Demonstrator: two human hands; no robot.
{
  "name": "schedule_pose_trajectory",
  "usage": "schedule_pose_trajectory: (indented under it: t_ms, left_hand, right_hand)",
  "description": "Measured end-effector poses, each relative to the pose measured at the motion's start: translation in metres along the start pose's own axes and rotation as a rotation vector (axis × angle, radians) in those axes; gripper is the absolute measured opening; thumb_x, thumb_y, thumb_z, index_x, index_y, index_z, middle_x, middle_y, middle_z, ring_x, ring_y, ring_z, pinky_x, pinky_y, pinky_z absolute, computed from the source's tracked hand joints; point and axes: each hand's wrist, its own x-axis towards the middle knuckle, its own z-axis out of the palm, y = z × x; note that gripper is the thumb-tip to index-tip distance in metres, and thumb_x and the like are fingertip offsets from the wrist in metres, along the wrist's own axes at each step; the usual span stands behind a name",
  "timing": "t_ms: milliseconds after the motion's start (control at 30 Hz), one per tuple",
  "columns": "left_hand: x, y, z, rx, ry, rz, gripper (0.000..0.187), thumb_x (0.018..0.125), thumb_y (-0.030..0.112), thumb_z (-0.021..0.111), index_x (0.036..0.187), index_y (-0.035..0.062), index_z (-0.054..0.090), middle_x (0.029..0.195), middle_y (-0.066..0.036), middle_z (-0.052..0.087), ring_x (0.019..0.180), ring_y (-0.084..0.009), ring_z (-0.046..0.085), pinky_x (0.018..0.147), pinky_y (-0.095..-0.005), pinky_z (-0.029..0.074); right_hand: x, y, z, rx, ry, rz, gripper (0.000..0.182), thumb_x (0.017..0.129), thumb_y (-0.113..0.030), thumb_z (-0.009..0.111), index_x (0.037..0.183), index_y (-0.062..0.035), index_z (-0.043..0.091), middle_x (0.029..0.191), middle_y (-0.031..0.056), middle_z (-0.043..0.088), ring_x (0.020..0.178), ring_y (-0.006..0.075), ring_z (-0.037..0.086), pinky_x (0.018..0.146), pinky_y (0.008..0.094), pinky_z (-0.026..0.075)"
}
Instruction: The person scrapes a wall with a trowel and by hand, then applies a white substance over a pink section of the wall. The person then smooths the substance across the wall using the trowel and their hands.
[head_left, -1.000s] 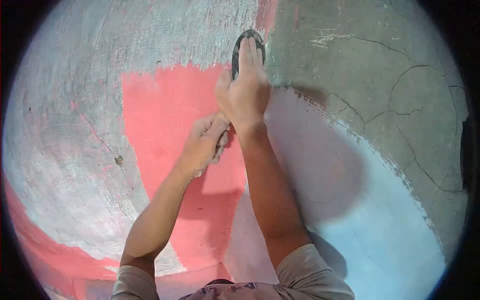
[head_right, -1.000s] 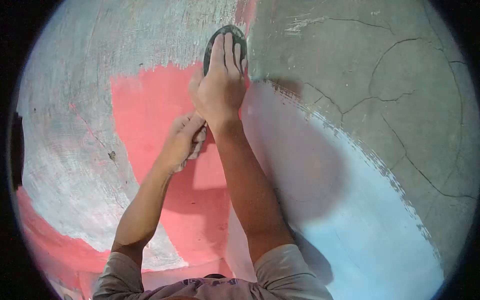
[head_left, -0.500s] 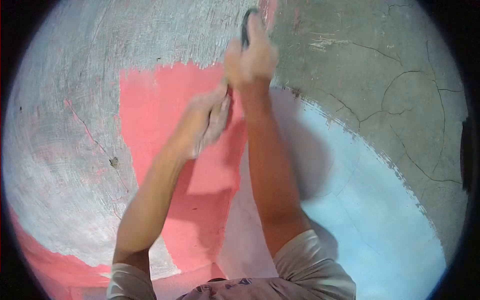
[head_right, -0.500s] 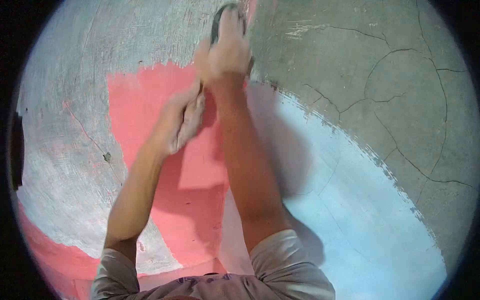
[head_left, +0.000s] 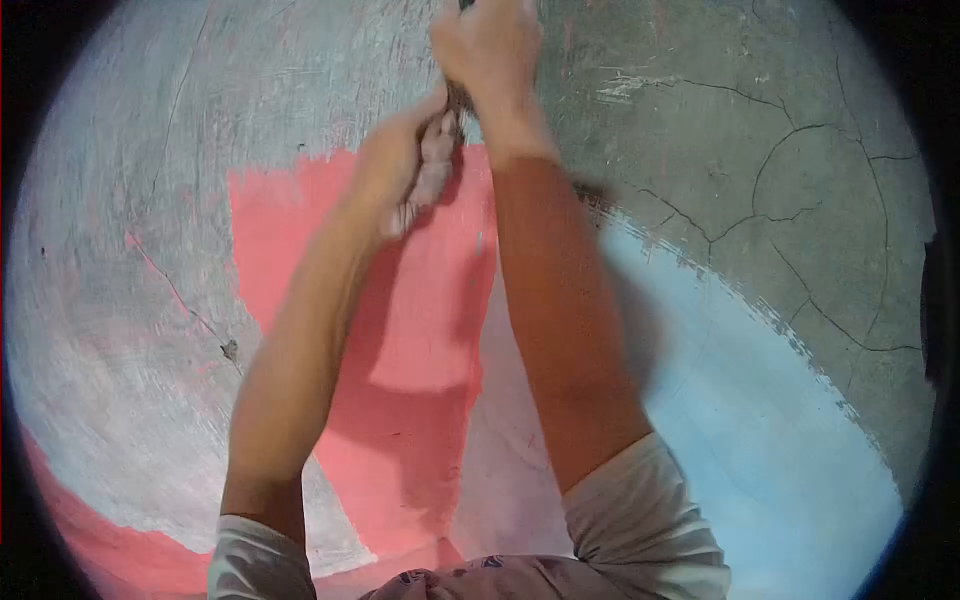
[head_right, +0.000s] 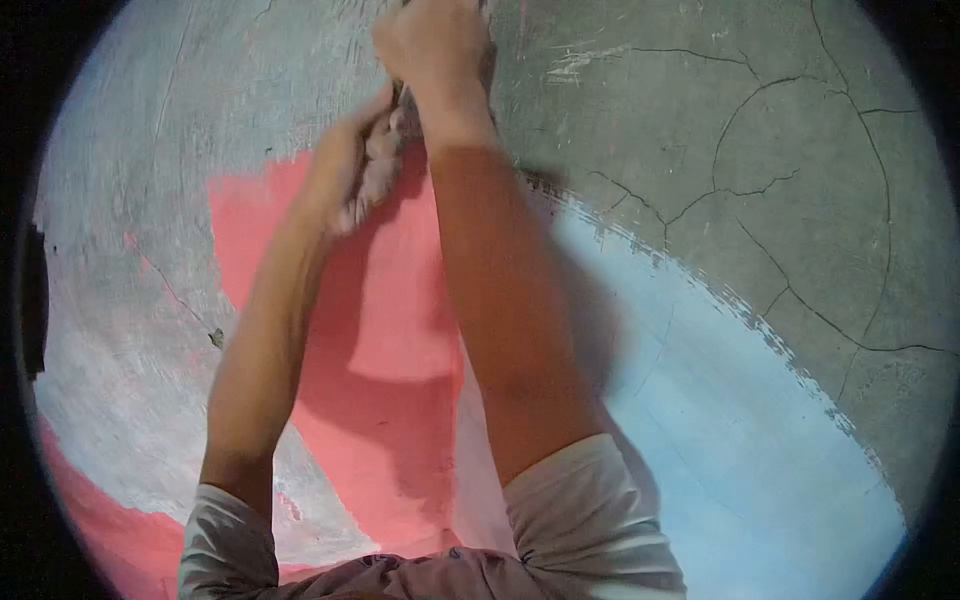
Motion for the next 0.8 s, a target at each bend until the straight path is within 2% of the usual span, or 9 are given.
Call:
schedule_pose_trajectory:
  t_ms: [100,267,400,433,500,533,633,667,800]
  left_hand:
    - [0.002,0.004,0.001,0.097,0.014,0.019,0.041,0.112,0.046,0.049,0.082,0.0187,0.05,0.06,0.009,0.045,0.041,-0.0043,0.034,0.035,-0.0229,0.024]
    - [-0.076,-0.088,-0.014,-0.175,0.079,-0.229,0.042,0.111,0.05,0.05,0.083,0.0192,0.052,0.057,0.009,0.041,0.037,-0.006,0.03,0.034,-0.0228,0.024]
    - [-0.05,-0.064,-0.011,-0.331,-0.049,-0.188,0.037,0.111,0.046,0.054,0.091,0.0151,0.056,0.065,0.006,0.053,0.041,-0.0035,0.042,0.034,-0.0175,0.034]
    - [-0.04,-0.042,0.002,-0.28,-0.02,-0.132,0.037,0.111,0.045,0.054,0.091,0.0145,0.057,0.064,0.005,0.053,0.041,-0.0037,0.043,0.033,-0.0174,0.035]
    - [-0.016,-0.021,-0.009,-0.305,-0.223,-0.136,0.036,0.111,0.044,0.053,0.092,0.0143,0.057,0.064,0.005,0.054,0.041,-0.0044,0.044,0.033,-0.0186,0.034]
    - [-0.017,-0.025,-0.008,-0.29,-0.158,-0.133,0.036,0.111,0.044,0.053,0.092,0.0143,0.057,0.064,0.005,0.053,0.041,-0.0044,0.042,0.033,-0.0188,0.033]
    - [-0.057,-0.061,-0.006,-0.298,0.009,-0.179,0.035,0.112,0.043,0.052,0.092,0.0143,0.056,0.063,0.006,0.049,0.04,-0.0045,0.037,0.032,-0.0196,0.03]
    - [-0.084,-0.075,-0.007,-0.328,0.038,-0.226,0.035,0.112,0.043,0.052,0.092,0.0143,0.055,0.063,0.006,0.047,0.04,-0.0045,0.035,0.032,-0.0199,0.029]
    - [-0.074,-0.08,-0.001,-0.284,0.099,-0.172,0.039,0.111,0.047,0.05,0.085,0.0186,0.052,0.059,0.008,0.038,0.041,-0.0063,0.03,0.034,-0.0235,0.025]
  right_hand:
    - [0.019,-0.001,-0.004,0.043,-0.035,0.045,0.052,0.086,-0.014,0.059,0.133,0.0076,0.061,0.126,0.0353,0.066,0.119,0.0528,0.062,0.104,0.0567,0.049]
    - [-0.114,-0.006,-0.005,-0.123,0.13,-0.111,0.044,0.086,-0.016,0.062,0.127,0.0004,0.061,0.124,0.0265,0.067,0.114,0.0489,0.063,0.097,0.06,0.051]
    - [-0.063,-0.002,-0.012,-0.047,-0.191,0.04,0.058,0.086,-0.018,0.067,0.138,0.0058,0.055,0.137,0.0234,0.059,0.128,0.044,0.056,0.11,0.0613,0.04]
    - [-0.04,-0.007,-0.018,-0.05,-0.19,0.055,0.052,0.086,-0.016,0.064,0.132,0.0068,0.057,0.13,0.0278,0.062,0.123,0.0474,0.058,0.107,0.0603,0.043]
    - [-0.007,-0.011,-0.022,-0.055,-0.18,0.089,0.041,0.085,-0.013,0.058,0.12,0.0087,0.063,0.118,0.0367,0.067,0.113,0.0542,0.063,0.101,0.0584,0.048]
    - [-0.014,0.002,-0.006,-0.037,-0.004,-0.044,0.039,0.085,-0.013,0.059,0.116,0.0083,0.065,0.115,0.0367,0.068,0.111,0.0553,0.063,0.099,0.0587,0.049]
    - [-0.066,-0.008,-0.016,-0.146,-0.183,-0.005,0.058,0.088,-0.019,0.063,0.141,0.0039,0.056,0.135,0.0241,0.062,0.121,0.0469,0.06,0.103,0.0557,0.051]
    - [-0.096,-0.009,-0.012,-0.147,-0.038,-0.089,0.055,0.088,-0.02,0.063,0.137,0.0051,0.058,0.137,0.026,0.061,0.122,0.0456,0.061,0.103,0.0562,0.051]
    - [-0.088,-0.012,-0.017,-0.114,-0.087,-0.063,0.055,0.089,-0.02,0.063,0.137,0.0047,0.058,0.138,0.0285,0.061,0.127,0.0456,0.059,0.105,0.0572,0.049]
